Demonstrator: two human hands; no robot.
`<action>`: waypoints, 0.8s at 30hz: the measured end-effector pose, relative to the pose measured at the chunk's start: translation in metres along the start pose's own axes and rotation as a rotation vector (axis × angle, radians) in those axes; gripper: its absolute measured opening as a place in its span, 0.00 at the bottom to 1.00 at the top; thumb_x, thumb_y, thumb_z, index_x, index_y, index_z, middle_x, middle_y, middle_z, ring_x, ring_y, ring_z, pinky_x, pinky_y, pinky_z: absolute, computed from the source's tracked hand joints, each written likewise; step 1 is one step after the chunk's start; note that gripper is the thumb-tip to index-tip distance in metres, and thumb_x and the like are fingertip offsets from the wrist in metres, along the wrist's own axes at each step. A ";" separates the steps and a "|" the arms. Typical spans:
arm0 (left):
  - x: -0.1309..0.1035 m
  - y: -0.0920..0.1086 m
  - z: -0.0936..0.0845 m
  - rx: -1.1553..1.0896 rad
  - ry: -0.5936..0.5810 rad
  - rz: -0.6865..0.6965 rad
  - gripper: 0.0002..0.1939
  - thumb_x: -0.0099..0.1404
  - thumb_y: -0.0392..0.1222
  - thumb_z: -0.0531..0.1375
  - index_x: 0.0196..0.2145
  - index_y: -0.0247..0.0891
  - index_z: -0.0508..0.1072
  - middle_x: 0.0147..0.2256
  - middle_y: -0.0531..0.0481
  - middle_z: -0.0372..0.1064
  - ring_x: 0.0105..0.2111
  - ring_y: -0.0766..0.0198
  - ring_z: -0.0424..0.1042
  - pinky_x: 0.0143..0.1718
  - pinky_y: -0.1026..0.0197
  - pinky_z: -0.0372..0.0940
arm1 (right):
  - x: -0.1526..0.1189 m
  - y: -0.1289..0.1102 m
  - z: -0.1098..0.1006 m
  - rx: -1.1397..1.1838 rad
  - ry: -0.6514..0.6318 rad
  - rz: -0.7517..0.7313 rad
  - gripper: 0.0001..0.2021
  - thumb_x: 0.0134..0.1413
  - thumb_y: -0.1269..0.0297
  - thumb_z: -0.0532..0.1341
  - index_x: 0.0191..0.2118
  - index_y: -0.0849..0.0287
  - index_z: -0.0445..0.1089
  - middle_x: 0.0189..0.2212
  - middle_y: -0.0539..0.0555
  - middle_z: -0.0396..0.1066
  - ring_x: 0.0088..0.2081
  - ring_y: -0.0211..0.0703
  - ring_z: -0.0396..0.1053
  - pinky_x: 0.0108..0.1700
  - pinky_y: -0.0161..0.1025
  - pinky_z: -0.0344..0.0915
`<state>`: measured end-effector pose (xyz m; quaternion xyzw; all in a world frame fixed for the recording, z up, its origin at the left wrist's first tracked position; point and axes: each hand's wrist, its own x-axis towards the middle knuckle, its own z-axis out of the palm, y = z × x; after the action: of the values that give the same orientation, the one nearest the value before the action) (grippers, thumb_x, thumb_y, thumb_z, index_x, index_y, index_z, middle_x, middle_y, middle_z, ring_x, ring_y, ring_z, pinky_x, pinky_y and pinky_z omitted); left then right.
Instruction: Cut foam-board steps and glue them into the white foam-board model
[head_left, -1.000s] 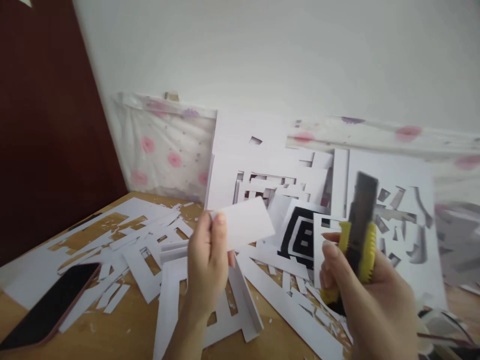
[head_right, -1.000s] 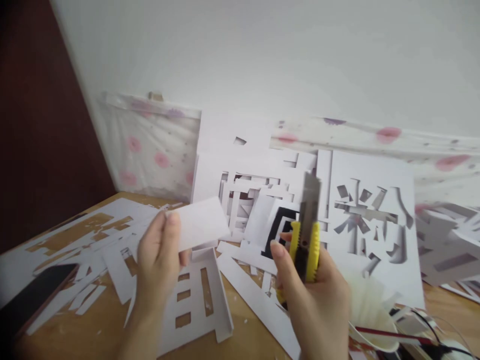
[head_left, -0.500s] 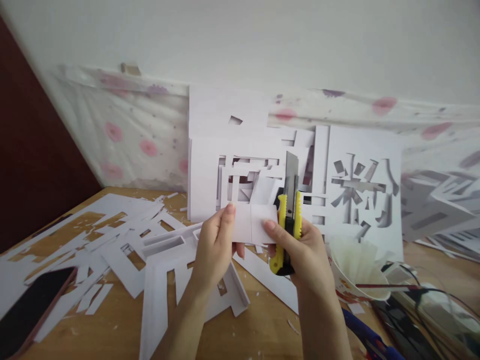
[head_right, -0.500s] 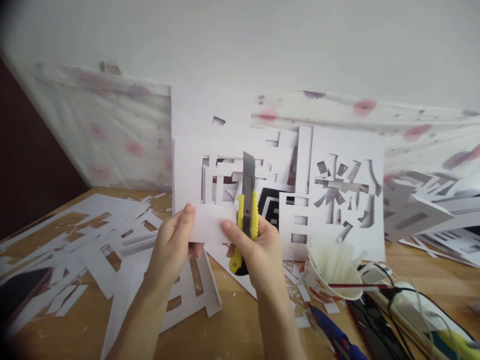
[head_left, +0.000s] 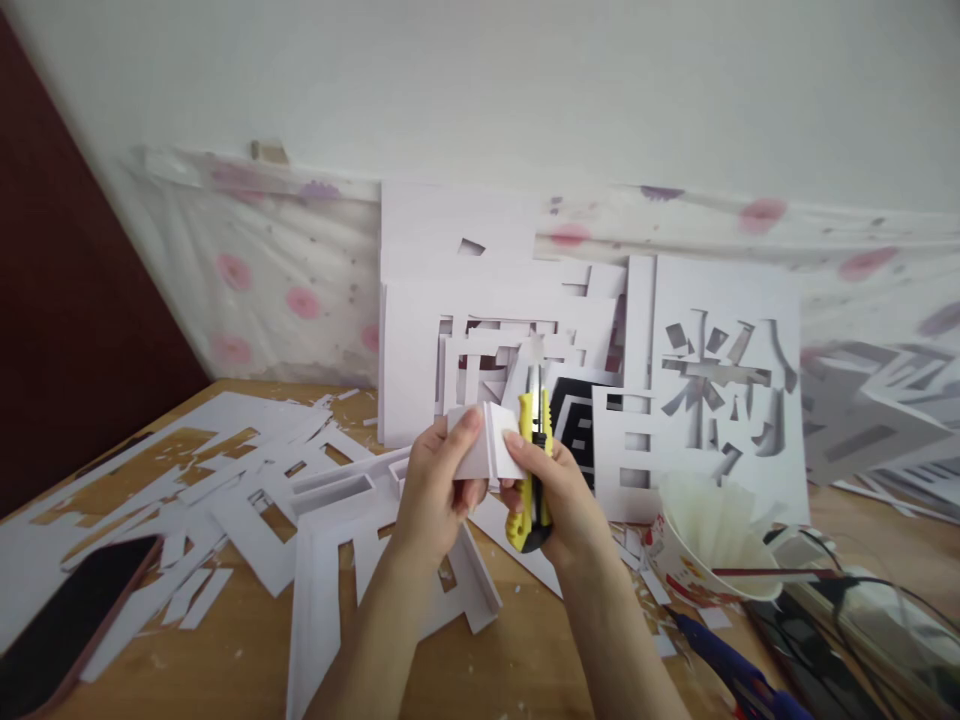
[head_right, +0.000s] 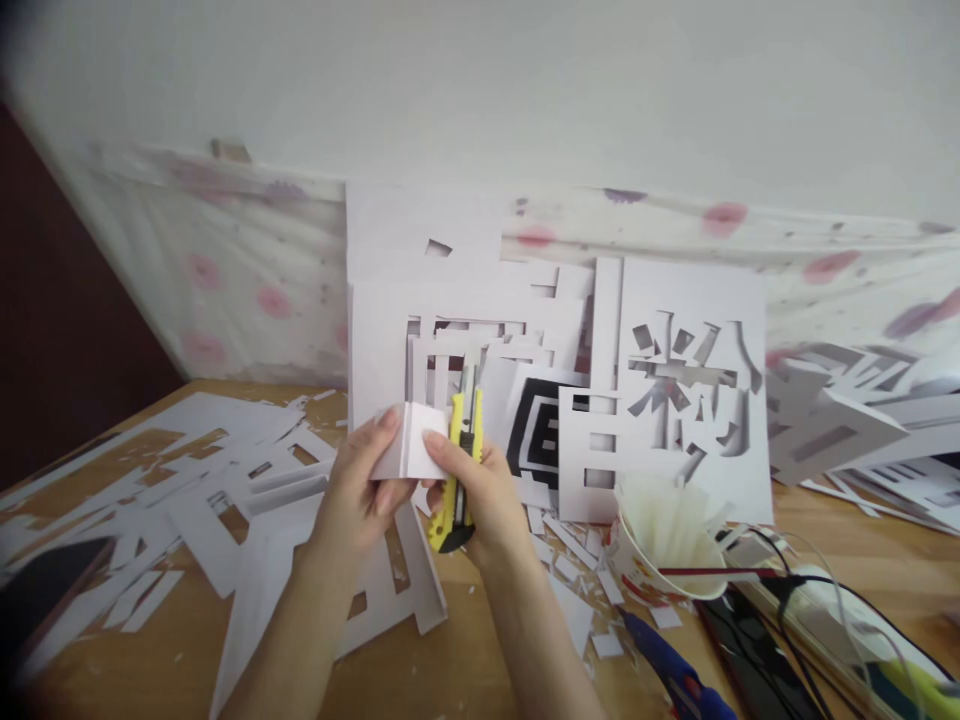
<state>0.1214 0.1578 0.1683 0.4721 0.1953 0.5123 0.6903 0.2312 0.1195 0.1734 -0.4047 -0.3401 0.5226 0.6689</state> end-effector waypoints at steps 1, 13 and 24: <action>0.000 0.002 -0.003 0.075 0.043 0.018 0.22 0.63 0.58 0.61 0.23 0.38 0.66 0.09 0.62 0.51 0.09 0.75 0.47 0.12 0.69 0.42 | -0.001 -0.001 -0.002 -0.068 0.050 -0.056 0.22 0.35 0.50 0.75 0.22 0.59 0.66 0.13 0.45 0.64 0.12 0.30 0.59 0.13 0.27 0.58; -0.009 0.008 -0.001 1.074 0.304 0.407 0.21 0.69 0.49 0.54 0.20 0.42 0.54 0.12 0.59 0.53 0.15 0.68 0.55 0.21 0.64 0.51 | -0.012 -0.015 -0.009 -0.654 0.213 -0.239 0.20 0.48 0.49 0.69 0.23 0.56 0.61 0.15 0.45 0.64 0.16 0.34 0.62 0.18 0.31 0.61; -0.028 0.034 -0.032 0.803 0.515 0.238 0.21 0.65 0.58 0.58 0.25 0.38 0.71 0.22 0.53 0.68 0.25 0.65 0.69 0.27 0.65 0.63 | -0.018 -0.030 -0.036 -1.037 0.140 -0.148 0.15 0.53 0.49 0.62 0.28 0.55 0.64 0.17 0.46 0.67 0.19 0.39 0.66 0.22 0.34 0.59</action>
<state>0.0683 0.1480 0.1761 0.5780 0.4866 0.5718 0.3196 0.2718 0.0913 0.1842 -0.6914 -0.5363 0.2087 0.4369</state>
